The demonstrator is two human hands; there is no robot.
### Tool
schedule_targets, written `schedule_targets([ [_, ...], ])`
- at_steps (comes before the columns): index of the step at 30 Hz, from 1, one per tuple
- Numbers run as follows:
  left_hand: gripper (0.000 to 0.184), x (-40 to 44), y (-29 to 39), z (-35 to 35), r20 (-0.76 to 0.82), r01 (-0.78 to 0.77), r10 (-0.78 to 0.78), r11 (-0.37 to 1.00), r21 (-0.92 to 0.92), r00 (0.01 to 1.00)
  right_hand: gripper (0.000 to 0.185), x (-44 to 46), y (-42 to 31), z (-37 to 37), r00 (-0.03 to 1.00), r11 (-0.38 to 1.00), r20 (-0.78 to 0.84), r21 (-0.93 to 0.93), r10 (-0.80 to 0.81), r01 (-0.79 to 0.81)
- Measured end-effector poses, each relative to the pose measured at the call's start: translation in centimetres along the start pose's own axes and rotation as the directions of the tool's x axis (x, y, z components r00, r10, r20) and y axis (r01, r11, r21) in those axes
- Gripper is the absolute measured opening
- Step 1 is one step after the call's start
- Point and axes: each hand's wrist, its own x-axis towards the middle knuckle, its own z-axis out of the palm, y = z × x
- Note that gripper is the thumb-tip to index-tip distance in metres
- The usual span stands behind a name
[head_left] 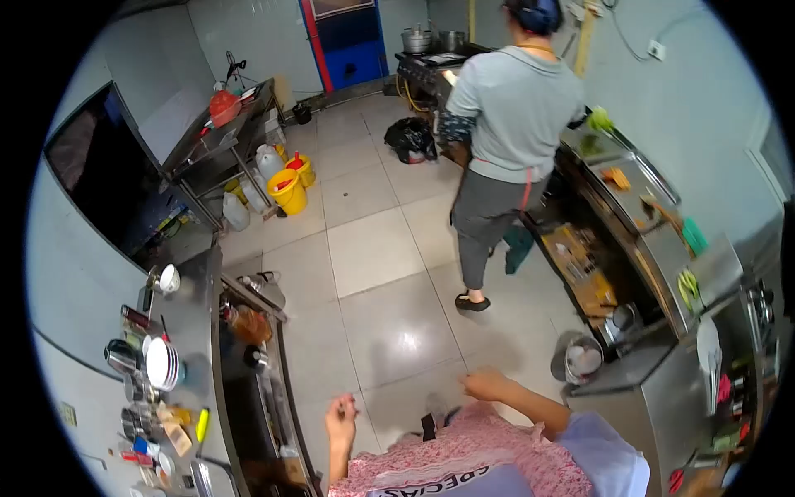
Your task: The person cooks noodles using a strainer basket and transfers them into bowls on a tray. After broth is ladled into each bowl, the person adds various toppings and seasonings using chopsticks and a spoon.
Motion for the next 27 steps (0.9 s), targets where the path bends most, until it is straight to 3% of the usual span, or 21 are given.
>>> schedule_targets([
  [3,0.02,6.7,-1.3,-1.1,-0.053,0.156,-0.168,0.973,-0.171,0.984,0.034,10.6,0.7,-11.3,0.957,0.975,-0.204,0.038,-0.206,0.218],
  [4,0.018,9.9,-1.4,-1.2,-0.121,0.23,-0.242,0.967,-0.106,0.963,0.036,15.4,1.7,-14.0,0.952,0.97,-0.201,0.032,-0.232,0.243],
  [6,0.019,14.8,-3.9,-2.0,-0.163,0.273,-0.301,0.947,-0.172,0.94,0.038,22.4,3.9,-18.2,0.938,0.956,-0.204,0.032,-0.28,0.292],
  [9,0.021,27.9,-1.5,-2.1,-0.313,0.414,-0.487,0.868,-0.274,0.815,0.04,36.5,9.1,-22.3,0.961,0.957,-0.141,-0.203,-0.237,0.206],
  [11,0.018,39.3,3.1,-1.8,-0.322,0.271,-0.384,0.899,-0.344,0.865,0.041,43.1,10.7,-25.5,0.957,0.972,-0.173,-0.036,-0.235,0.232],
  [12,0.018,46.6,3.7,-2.2,-0.274,0.236,-0.31,0.933,-0.271,0.911,0.041,45.8,12.2,-27.3,0.97,0.981,-0.15,-0.035,-0.193,0.189],
  [13,0.017,52.2,4.0,-2.4,-0.216,0.221,-0.262,0.955,-0.197,0.94,0.041,47.5,13.9,-29.4,0.985,0.99,-0.101,-0.02,-0.141,0.14],
  [15,0.017,63.9,11.0,0.0,-0.237,0.033,-0.089,0.973,-0.23,0.968,0.044,51.5,15.1,-35.9,0.99,0.99,0.071,-0.052,-0.124,0.128],
  [17,0.018,75.3,17.3,2.8,-0.154,-0.086,0.045,0.958,-0.275,0.987,0.045,56.4,18.1,-40.0,0.986,0.983,-0.018,0.071,-0.169,0.169],
  [21,0.021,95.0,26.5,10.9,0.128,-0.218,0.249,0.952,-0.215,0.96,0.046,68.8,26.4,-46.8,0.998,0.996,-0.068,0.09,0.012,-0.006],
  [23,0.021,102.7,29.1,14.2,0.158,-0.259,0.287,0.949,-0.178,0.945,0.046,74.4,29.4,-50.6,0.994,0.992,0.024,0.068,0.108,-0.109],
  [24,0.021,106.1,30.6,15.7,0.168,-0.283,0.309,0.945,-0.162,0.936,0.046,77.7,31.7,-52.2,0.997,0.992,-0.051,0.113,0.052,-0.046],
  [26,0.022,112.4,30.1,17.3,0.22,-0.263,0.254,0.965,0.015,0.942,0.048,85.3,35.3,-56.4,0.998,0.995,0.005,0.074,0.065,-0.065],
  [27,0.022,116.2,29.6,18.4,0.247,-0.189,0.193,0.981,-0.04,0.95,0.049,89.4,37.0,-58.8,0.997,0.997,0.023,0.036,0.068,-0.069],
])
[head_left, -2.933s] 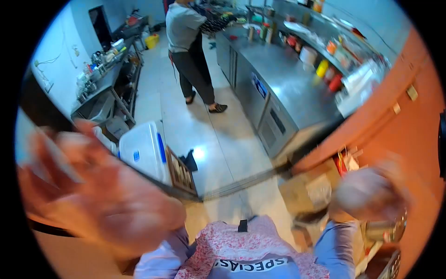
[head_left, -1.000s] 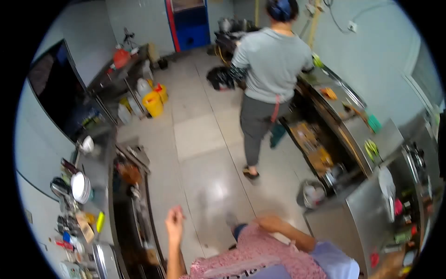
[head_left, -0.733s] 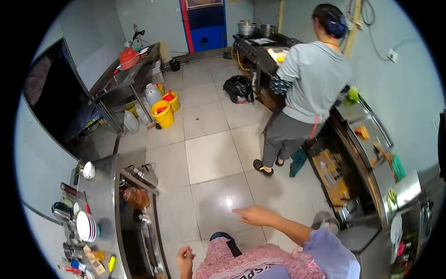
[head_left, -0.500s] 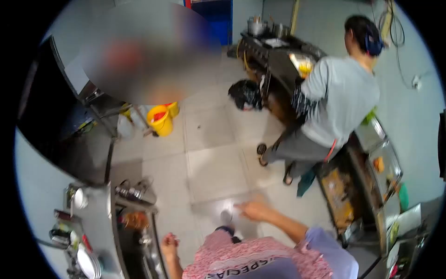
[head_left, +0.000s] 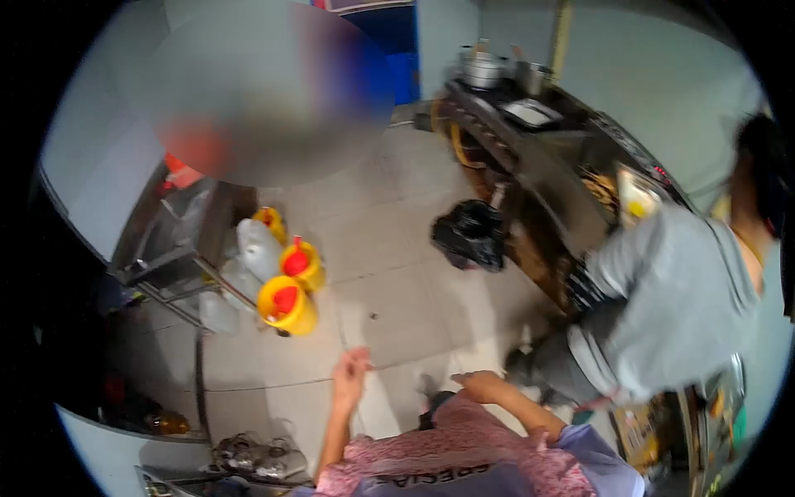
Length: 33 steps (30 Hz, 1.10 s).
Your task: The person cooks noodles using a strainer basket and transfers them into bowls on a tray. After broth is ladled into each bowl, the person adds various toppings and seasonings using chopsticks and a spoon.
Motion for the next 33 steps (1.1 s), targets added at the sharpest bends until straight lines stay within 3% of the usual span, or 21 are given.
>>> schedule_targets([
  [1,0.021,1.7,-1.3,-0.4,-0.005,0.103,-0.104,0.992,-0.076,0.995,0.049,4.1,1.0,-2.6,0.999,1.0,0.014,-0.01,0.029,-0.029],
  [4,0.021,8.6,-0.7,-2.9,0.034,0.28,-0.287,0.892,-0.355,0.957,0.047,14.9,2.4,-13.0,0.977,0.991,-0.168,-0.011,-0.134,0.134],
  [7,0.022,16.3,-3.3,-6.9,-0.209,0.304,-0.387,0.89,-0.34,0.898,0.044,24.7,3.7,-22.0,0.932,0.958,-0.262,0.069,-0.25,0.277],
  [9,0.018,22.4,-8.3,-10.2,-0.306,0.362,-0.478,0.858,-0.365,0.824,0.044,32.6,6.1,-26.7,0.948,0.96,-0.168,-0.118,-0.27,0.253],
  [10,0.018,25.8,-7.5,-11.3,-0.377,0.287,-0.454,0.86,-0.421,0.807,0.045,35.5,7.2,-28.3,0.961,0.954,-0.113,-0.194,-0.253,0.228],
  [11,0.018,29.8,-6.7,-12.3,-0.424,0.254,-0.458,0.854,-0.455,0.781,0.046,38.9,8.4,-29.7,0.992,0.962,-0.009,-0.244,-0.124,0.118],
  [14,0.018,44.5,-7.9,-16.8,-0.478,0.159,-0.368,0.893,-0.421,0.797,0.047,45.6,12.7,-35.0,0.994,0.984,-0.035,-0.149,-0.107,0.101],
  [16,0.021,56.6,-8.3,-18.3,-0.385,0.066,-0.217,0.927,-0.369,0.897,0.05,48.0,14.5,-40.1,0.997,0.989,0.013,-0.133,0.071,-0.069],
  [18,0.015,67.5,-1.8,-17.0,-0.342,0.07,-0.19,0.94,-0.333,0.92,0.049,49.7,15.9,-45.7,0.989,0.988,0.018,-0.033,0.149,-0.148],
  [20,0.019,78.5,4.0,-15.0,-0.2,-0.029,-0.023,0.967,-0.255,0.98,0.047,53.7,20.7,-48.0,0.982,0.987,-0.124,0.096,0.142,-0.13],
  [23,0.02,92.8,9.3,-11.3,0.099,-0.083,0.098,0.986,-0.143,0.99,0.047,60.2,26.7,-52.7,0.964,0.961,-0.022,0.08,0.266,-0.263],
  [25,0.02,100.4,11.1,-8.9,0.155,-0.077,0.105,0.981,-0.18,0.982,0.05,64.1,31.1,-54.0,0.965,0.965,0.067,0.045,0.255,-0.259],
  [28,0.023,109.9,10.0,-5.6,0.186,-0.11,0.14,0.98,-0.164,0.972,0.051,70.6,36.6,-57.6,0.968,0.955,-0.009,0.171,0.249,-0.244],
  [30,0.028,116.9,8.2,-4.6,0.187,-0.1,0.112,0.992,-0.073,0.976,0.052,78.5,43.8,-56.3,0.972,0.976,-0.091,0.055,0.217,-0.213],
  [32,0.029,122.1,8.8,-4.6,0.246,-0.048,0.057,0.998,-0.044,0.968,0.05,81.6,44.7,-64.2,0.97,0.973,-0.129,-0.079,0.206,-0.217],
  [33,0.027,124.2,9.1,-5.0,0.231,-0.026,0.032,0.999,-0.031,0.972,0.05,83.2,45.2,-67.9,0.962,0.974,-0.157,0.001,0.222,-0.225],
])
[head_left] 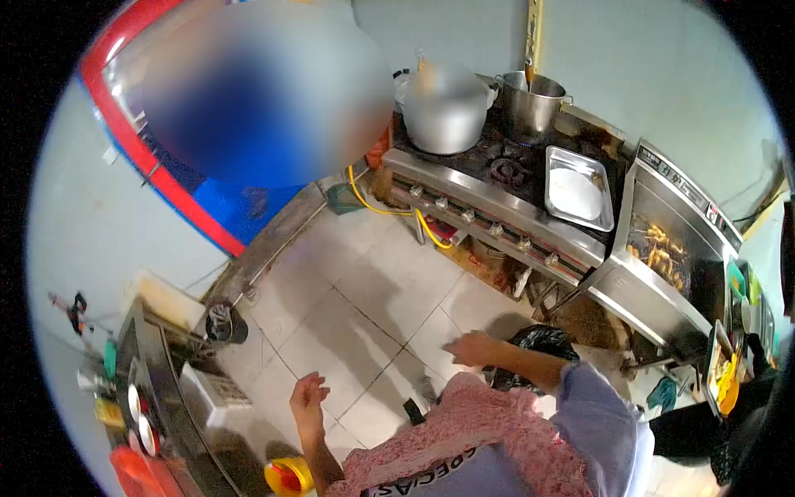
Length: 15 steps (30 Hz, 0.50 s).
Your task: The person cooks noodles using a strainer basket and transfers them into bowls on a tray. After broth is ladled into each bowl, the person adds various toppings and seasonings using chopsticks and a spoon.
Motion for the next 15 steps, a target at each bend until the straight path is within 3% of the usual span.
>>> schedule_targets([
  [3,0.025,7.1,-0.9,-2.2,-0.087,0.034,-0.039,0.998,-0.061,0.995,0.047,6.1,1.5,-7.8,0.974,0.987,-0.202,0.095,-0.106,0.127],
  [5,0.024,12.0,-1.6,-3.5,-0.163,0.177,-0.197,0.976,-0.13,0.967,0.046,9.9,3.8,-10.0,0.978,0.991,-0.194,0.087,-0.081,0.099],
  [7,0.023,18.0,-1.8,-4.1,-0.074,0.18,-0.199,0.961,-0.209,0.977,0.045,13.8,7.4,-12.0,0.982,0.997,-0.186,0.06,-0.037,0.049],
  [8,0.023,20.8,-2.4,-3.9,-0.208,0.321,-0.347,0.935,-0.148,0.915,0.045,14.9,9.2,-12.4,0.984,0.999,-0.175,0.051,-0.001,0.01],
  [11,0.025,34.1,-1.8,-1.4,-0.103,0.209,-0.216,0.975,-0.074,0.971,0.044,16.9,14.3,-12.6,0.963,0.978,-0.182,0.099,0.2,-0.184],
  [15,0.024,51.5,7.3,8.7,0.116,-0.031,0.03,0.999,0.008,0.993,0.044,16.5,16.5,-18.7,0.87,0.859,-0.134,0.285,0.475,-0.425],
])
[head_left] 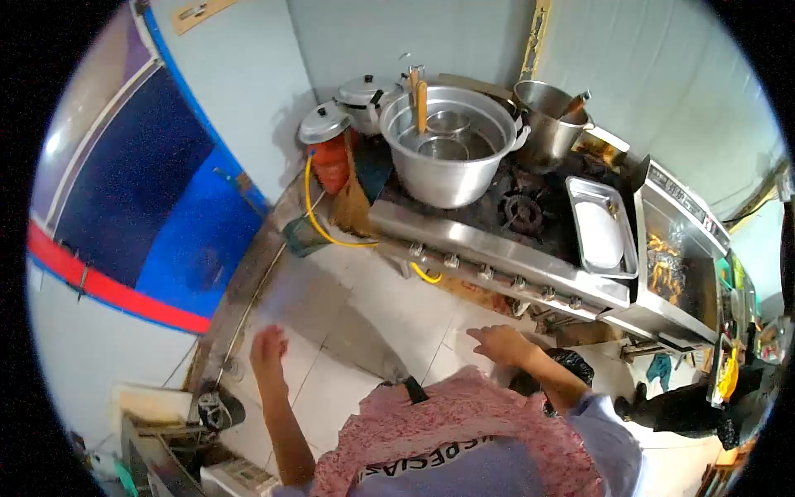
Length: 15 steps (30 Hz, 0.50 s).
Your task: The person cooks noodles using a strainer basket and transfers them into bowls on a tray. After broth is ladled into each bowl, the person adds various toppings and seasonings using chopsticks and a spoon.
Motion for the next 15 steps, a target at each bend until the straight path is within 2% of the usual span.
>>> schedule_targets([
  [1,0.026,5.4,0.9,1.6,0.226,-0.143,0.145,0.989,-0.026,0.963,0.044,0.8,0.0,-1.5,0.998,0.998,-0.006,0.028,0.059,-0.058],
  [2,0.028,7.8,6.2,6.5,0.251,-0.127,0.135,0.991,-0.049,0.959,0.045,1.7,0.0,-3.3,0.994,0.993,-0.023,0.063,0.105,-0.104],
  [3,0.03,11.3,9.5,10.2,0.381,-0.12,0.176,0.979,-0.167,0.907,0.045,2.4,-0.3,-4.5,0.988,0.983,-0.032,0.111,0.149,-0.145],
  [4,0.033,15.2,12.0,13.9,0.513,-0.104,0.191,0.976,-0.194,0.837,0.046,3.4,-0.6,-5.5,0.98,0.969,-0.036,0.164,0.194,-0.186],
  [5,0.035,17.0,15.9,17.8,0.612,-0.187,0.286,0.957,-0.222,0.737,0.045,4.6,-0.1,-6.1,0.971,0.959,0.007,0.15,0.24,-0.239],
  [7,0.044,21.5,20.0,26.4,0.643,-0.344,0.431,0.901,-0.264,0.634,0.044,6.5,0.6,-6.5,0.954,0.938,-0.006,0.185,0.3,-0.294],
  [8,0.055,24.3,20.5,30.4,0.662,-0.487,0.464,0.857,-0.167,0.589,0.044,7.2,1.4,-6.0,0.944,0.925,-0.004,0.199,0.33,-0.322],
  [9,0.061,25.7,21.2,34.0,0.626,-0.547,0.512,0.822,-0.158,0.589,0.044,7.8,2.4,-5.8,0.954,0.926,-0.052,0.262,0.296,-0.272],
  [10,0.072,27.6,21.4,37.5,0.606,-0.576,0.517,0.809,-0.115,0.605,0.044,8.1,3.0,-6.4,0.952,0.917,-0.076,0.302,0.297,-0.261],
  [11,0.072,28.5,21.3,40.4,0.649,-0.557,0.483,0.823,-0.109,0.588,0.044,8.8,4.0,-7.2,0.949,0.908,-0.113,0.341,0.295,-0.242],
  [12,0.07,29.7,21.1,42.8,0.684,-0.524,0.453,0.843,-0.12,0.572,0.044,9.9,4.7,-8.0,0.94,0.895,-0.161,0.388,0.3,-0.22],
  [14,0.064,31.7,20.3,46.7,0.77,-0.371,0.236,0.929,0.001,0.593,0.044,10.8,6.4,-8.4,0.887,0.888,-0.236,0.342,0.396,-0.306],
  [15,0.055,32.4,19.9,47.9,0.822,-0.305,0.188,0.952,-0.018,0.537,0.044,10.9,6.9,-9.0,0.86,0.873,-0.267,0.361,0.435,-0.329],
])
